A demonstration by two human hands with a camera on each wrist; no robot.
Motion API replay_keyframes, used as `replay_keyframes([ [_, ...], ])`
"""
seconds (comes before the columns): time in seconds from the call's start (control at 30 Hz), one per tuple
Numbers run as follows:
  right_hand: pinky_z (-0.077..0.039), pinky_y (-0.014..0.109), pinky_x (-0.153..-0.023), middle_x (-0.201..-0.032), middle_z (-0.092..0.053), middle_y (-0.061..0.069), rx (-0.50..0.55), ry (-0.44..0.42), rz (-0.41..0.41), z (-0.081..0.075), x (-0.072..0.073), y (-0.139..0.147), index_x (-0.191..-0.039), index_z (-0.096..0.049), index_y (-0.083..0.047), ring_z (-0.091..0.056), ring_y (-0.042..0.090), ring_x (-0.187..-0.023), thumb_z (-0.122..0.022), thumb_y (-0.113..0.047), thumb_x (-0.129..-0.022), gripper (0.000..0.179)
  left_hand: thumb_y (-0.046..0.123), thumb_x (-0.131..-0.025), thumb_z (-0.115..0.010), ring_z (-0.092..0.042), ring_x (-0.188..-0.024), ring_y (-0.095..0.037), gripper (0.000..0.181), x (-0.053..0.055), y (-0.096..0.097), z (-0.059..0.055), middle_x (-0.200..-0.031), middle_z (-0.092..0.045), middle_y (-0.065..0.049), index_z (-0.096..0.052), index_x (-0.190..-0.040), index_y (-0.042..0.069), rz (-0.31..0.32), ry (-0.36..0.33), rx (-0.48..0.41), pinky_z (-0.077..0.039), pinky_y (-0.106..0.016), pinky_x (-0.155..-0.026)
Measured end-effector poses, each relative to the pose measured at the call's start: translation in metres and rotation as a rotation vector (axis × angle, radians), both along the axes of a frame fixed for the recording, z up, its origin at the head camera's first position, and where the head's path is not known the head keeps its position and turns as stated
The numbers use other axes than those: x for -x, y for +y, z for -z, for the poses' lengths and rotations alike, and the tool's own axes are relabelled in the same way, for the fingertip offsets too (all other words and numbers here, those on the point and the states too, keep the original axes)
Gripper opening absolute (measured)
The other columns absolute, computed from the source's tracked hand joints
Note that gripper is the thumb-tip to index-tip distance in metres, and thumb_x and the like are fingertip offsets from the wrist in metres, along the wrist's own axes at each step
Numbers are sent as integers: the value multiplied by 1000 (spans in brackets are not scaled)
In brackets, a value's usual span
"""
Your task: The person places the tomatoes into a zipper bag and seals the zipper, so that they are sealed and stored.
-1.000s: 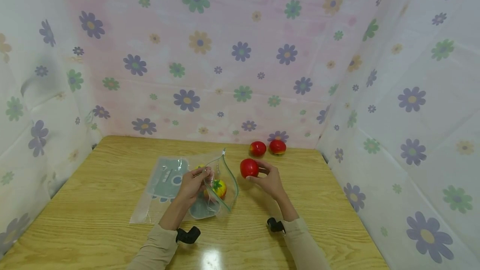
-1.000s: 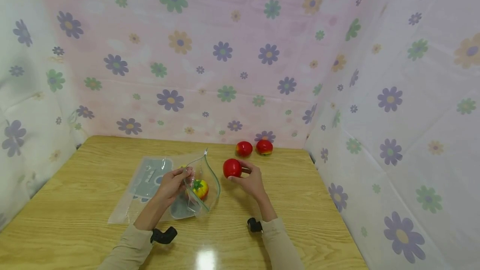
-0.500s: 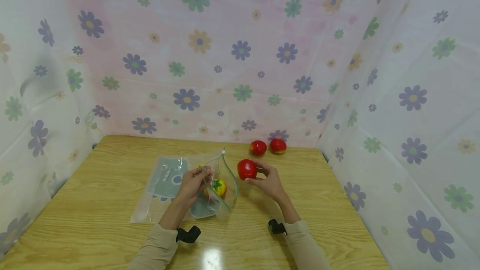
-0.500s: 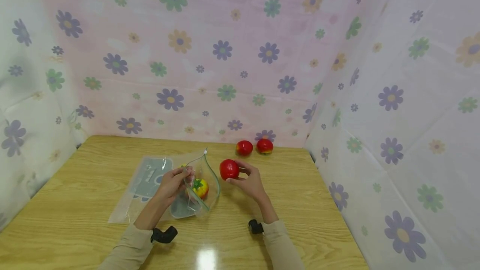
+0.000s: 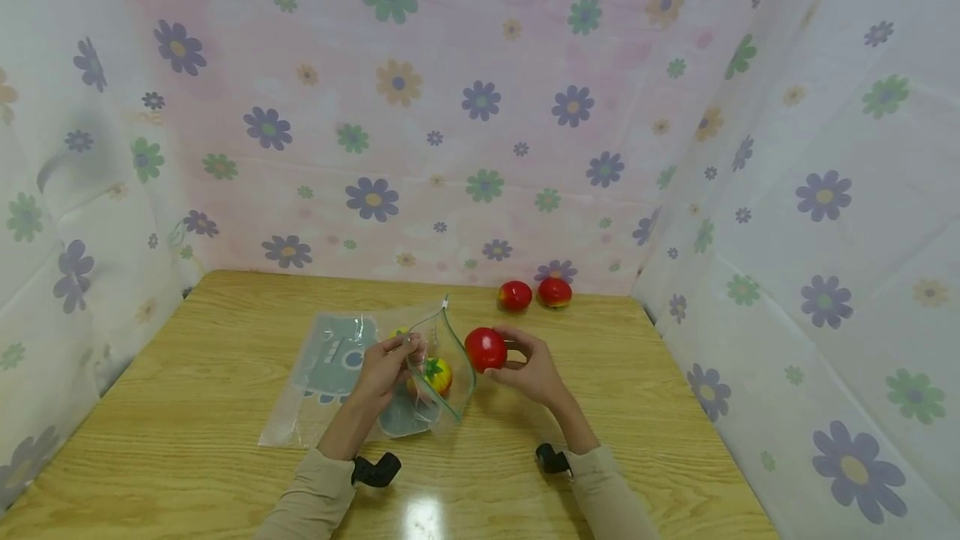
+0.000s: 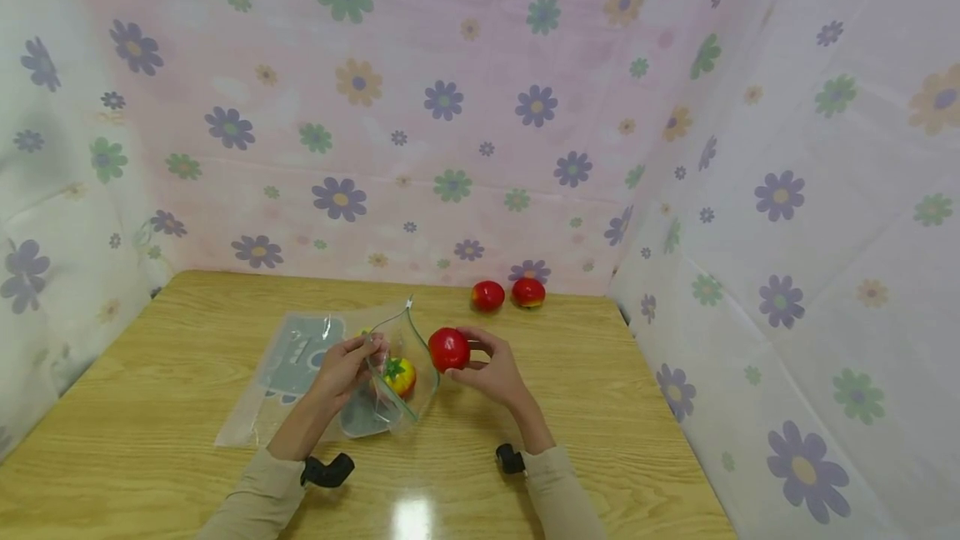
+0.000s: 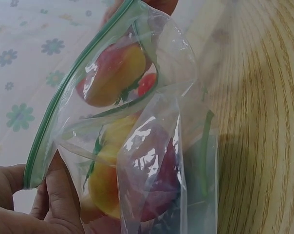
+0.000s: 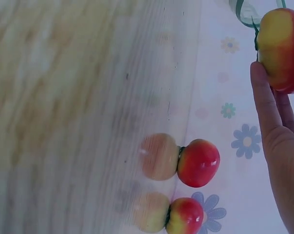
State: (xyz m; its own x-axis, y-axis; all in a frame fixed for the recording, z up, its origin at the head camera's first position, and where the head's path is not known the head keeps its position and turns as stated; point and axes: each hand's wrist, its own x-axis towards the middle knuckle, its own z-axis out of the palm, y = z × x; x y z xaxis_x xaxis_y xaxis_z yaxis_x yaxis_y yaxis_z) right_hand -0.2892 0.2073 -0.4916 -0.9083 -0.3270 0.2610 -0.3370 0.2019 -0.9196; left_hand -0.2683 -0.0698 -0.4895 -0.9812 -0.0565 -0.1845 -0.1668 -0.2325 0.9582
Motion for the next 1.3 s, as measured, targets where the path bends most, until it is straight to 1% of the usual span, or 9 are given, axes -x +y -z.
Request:
replay_keyframes([
  [0.2, -60, 36, -88, -136, -61, 13, 0, 9, -51, 0, -1, -2, -134, -63, -10, -58, 43, -120, -86, 0, -79, 60, 20, -101, -66, -59, -73, -6, 37, -1, -1, 0, -85, -70, 8, -64, -127, -7, 7, 6, -14, -46, -20, -60],
  [0.37, -60, 37, -87, -136, -61, 13, -24, 1, -77, 0, -4, -4, -134, -63, -10, -58, 42, -119, -85, -1, -79, 60, 18, -102, -65, -59, -71, -6, 34, -2, -1, -1, -84, -71, 9, -65, -127, -5, 13, -6, -30, -45, -19, -58],
  [0.53, -59, 44, -90, -136, -61, 15, -52, -29, -112, -1, -6, -7, -136, -61, -8, -57, 43, -120, -84, 2, -79, 62, 19, -102, -65, -58, -70, -6, 33, -1, 0, -1, -84, -71, 9, -66, -126, -4, 12, -14, -28, -45, -19, -58],
  [0.63, -59, 44, -90, -135, -61, 18, -65, -44, -136, -14, -14, -10, -135, -61, -4, -56, 46, -118, -83, 2, -79, 61, 19, -102, -65, -58, -70, -5, 33, -1, 0, -1, -83, -71, 9, -66, -126, -4, 11, -13, -26, -45, -18, -58],
  [0.7, -60, 41, -89, -134, -62, 17, -76, -40, -143, -15, -15, -11, -135, -61, -5, -57, 46, -117, -84, 1, -79, 61, 18, -102, -64, -58, -70, -5, 32, -1, 0, -2, -83, -71, 9, -66, -125, -4, 11, -10, -27, -45, -18, -58],
  [0.77, -60, 37, -88, -133, -62, 15, -82, -33, -149, -15, -16, -11, -135, -62, -7, -58, 43, -115, -84, -2, -79, 60, 18, -102, -64, -59, -70, -5, 32, -1, 1, -2, -83, -71, 9, -66, -125, -5, 12, -9, -32, -46, -18, -58],
  [0.87, -60, 35, -87, -134, -63, 9, -95, -22, -153, -4, -11, -10, -135, -63, -12, -60, 37, -115, -86, -6, -79, 61, 16, -102, -64, -59, -70, -6, 32, -1, 1, -2, -83, -72, 9, -66, -125, -6, 16, -4, -34, -46, -18, -58],
  [1.1, -60, 36, -86, -133, -64, 10, -93, -16, -193, -2, -11, -11, -134, -64, -10, -60, 36, -113, -86, -6, -80, 58, 14, -102, -63, -60, -69, -5, 33, -1, 1, -3, -83, -72, 9, -64, -127, -7, 28, 2, -41, -45, -17, -57],
  [1.3, -60, 36, -86, -134, -63, 10, -112, -35, -191, -2, -12, -15, -134, -64, -10, -60, 34, -114, -86, -5, -79, 59, 15, -102, -63, -59, -70, -6, 33, -1, 1, -2, -83, -72, 9, -64, -127, -7, 28, -1, -39, -44, -18, -57],
])
